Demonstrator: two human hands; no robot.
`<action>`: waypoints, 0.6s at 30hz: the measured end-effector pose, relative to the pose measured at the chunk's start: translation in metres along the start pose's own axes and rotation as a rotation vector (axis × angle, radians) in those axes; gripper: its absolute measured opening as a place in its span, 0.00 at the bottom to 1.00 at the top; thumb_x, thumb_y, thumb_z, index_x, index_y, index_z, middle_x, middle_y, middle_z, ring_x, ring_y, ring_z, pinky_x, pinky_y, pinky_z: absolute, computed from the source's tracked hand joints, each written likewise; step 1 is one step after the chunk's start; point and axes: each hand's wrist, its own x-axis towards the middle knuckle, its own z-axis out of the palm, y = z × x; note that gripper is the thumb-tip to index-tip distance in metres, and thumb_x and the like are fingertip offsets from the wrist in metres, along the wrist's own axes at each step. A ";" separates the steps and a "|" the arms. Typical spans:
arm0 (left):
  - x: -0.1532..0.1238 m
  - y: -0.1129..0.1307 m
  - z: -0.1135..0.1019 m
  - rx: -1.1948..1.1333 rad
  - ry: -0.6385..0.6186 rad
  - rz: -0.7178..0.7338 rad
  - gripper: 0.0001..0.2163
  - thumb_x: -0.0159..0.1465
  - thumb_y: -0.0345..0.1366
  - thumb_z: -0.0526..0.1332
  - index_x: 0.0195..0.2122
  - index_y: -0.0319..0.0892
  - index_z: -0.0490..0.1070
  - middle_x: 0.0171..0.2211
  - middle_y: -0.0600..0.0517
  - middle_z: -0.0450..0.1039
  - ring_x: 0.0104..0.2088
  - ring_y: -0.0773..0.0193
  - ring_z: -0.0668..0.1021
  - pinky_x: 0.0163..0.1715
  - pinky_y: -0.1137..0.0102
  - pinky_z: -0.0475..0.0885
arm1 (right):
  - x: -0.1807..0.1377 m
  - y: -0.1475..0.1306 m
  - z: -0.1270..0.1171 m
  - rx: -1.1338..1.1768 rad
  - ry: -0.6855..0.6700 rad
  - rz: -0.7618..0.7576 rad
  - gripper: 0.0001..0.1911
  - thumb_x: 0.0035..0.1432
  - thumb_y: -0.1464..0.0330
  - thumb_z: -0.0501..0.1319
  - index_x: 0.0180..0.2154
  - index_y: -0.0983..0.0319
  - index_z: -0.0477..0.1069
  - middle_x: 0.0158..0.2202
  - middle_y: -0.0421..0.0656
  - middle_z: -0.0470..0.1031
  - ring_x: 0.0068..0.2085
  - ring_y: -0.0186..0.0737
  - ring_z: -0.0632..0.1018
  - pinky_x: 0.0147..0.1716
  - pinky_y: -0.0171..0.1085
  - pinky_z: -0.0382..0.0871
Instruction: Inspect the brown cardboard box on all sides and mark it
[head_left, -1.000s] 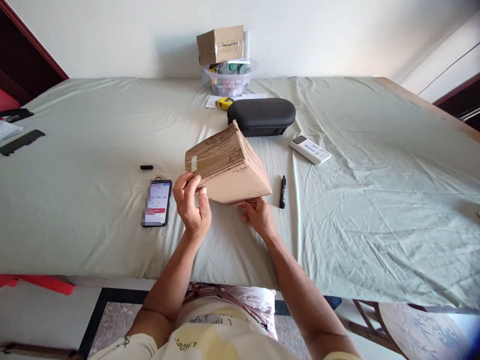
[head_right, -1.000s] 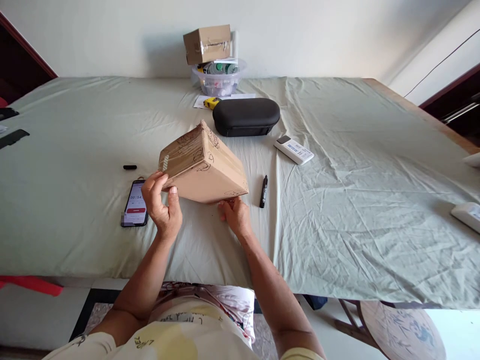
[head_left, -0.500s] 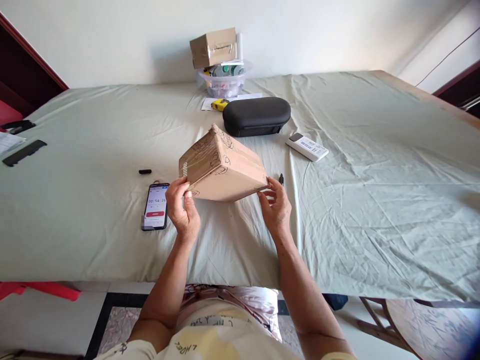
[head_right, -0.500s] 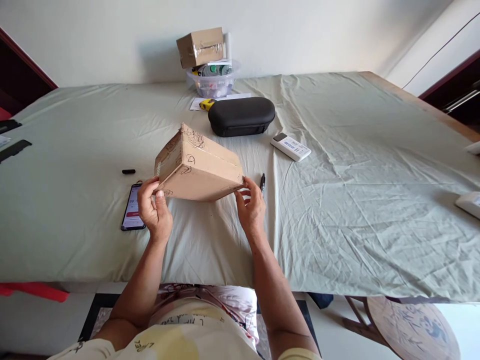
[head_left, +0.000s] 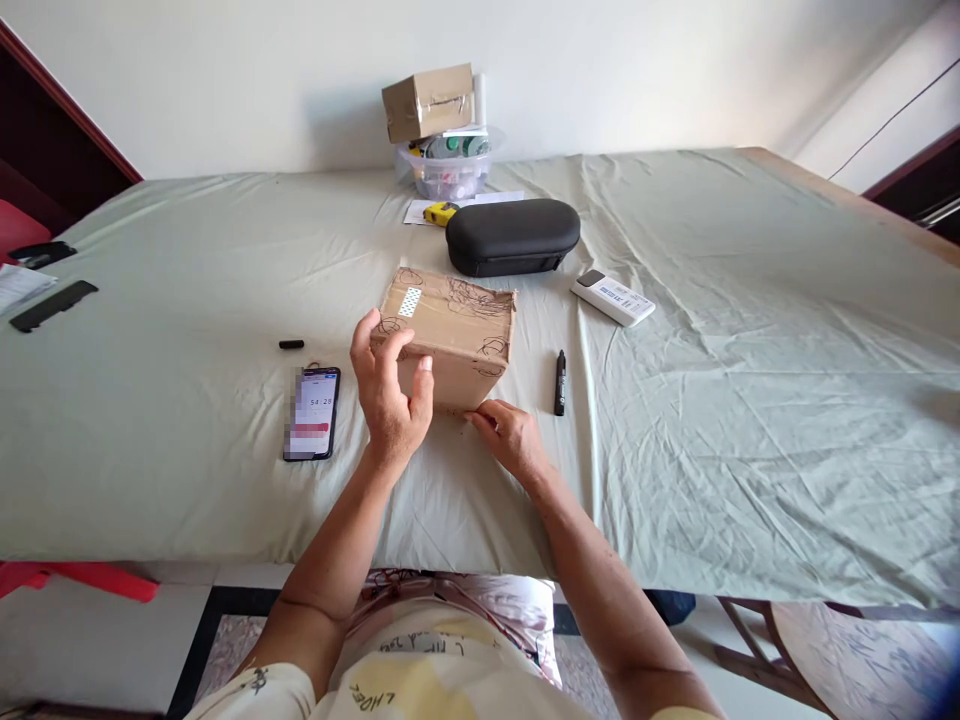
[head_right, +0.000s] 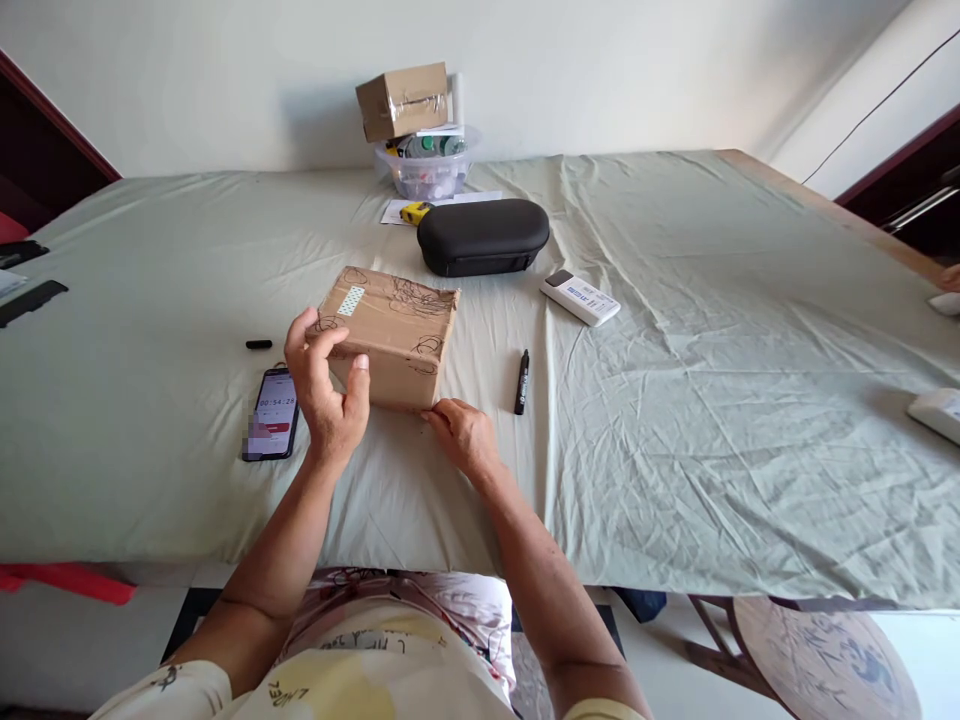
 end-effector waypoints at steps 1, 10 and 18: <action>0.000 0.001 0.001 -0.006 -0.002 0.010 0.16 0.76 0.47 0.55 0.56 0.42 0.70 0.66 0.34 0.66 0.67 0.50 0.72 0.64 0.53 0.71 | 0.000 0.001 -0.001 0.004 0.003 -0.010 0.21 0.72 0.56 0.56 0.31 0.59 0.77 0.29 0.43 0.78 0.29 0.37 0.76 0.31 0.35 0.64; -0.002 0.014 -0.002 -0.057 -0.005 0.088 0.13 0.75 0.45 0.59 0.54 0.43 0.69 0.66 0.36 0.65 0.66 0.49 0.73 0.63 0.53 0.71 | 0.001 0.000 -0.020 0.150 0.221 -0.122 0.33 0.68 0.39 0.56 0.26 0.59 0.74 0.24 0.42 0.74 0.25 0.35 0.71 0.27 0.36 0.63; -0.009 0.028 -0.009 -0.077 -0.016 0.098 0.12 0.74 0.41 0.60 0.55 0.43 0.69 0.68 0.36 0.64 0.67 0.48 0.72 0.64 0.53 0.71 | 0.000 -0.002 -0.026 0.224 0.375 -0.140 0.32 0.65 0.38 0.58 0.25 0.57 0.68 0.23 0.39 0.71 0.25 0.36 0.72 0.28 0.36 0.67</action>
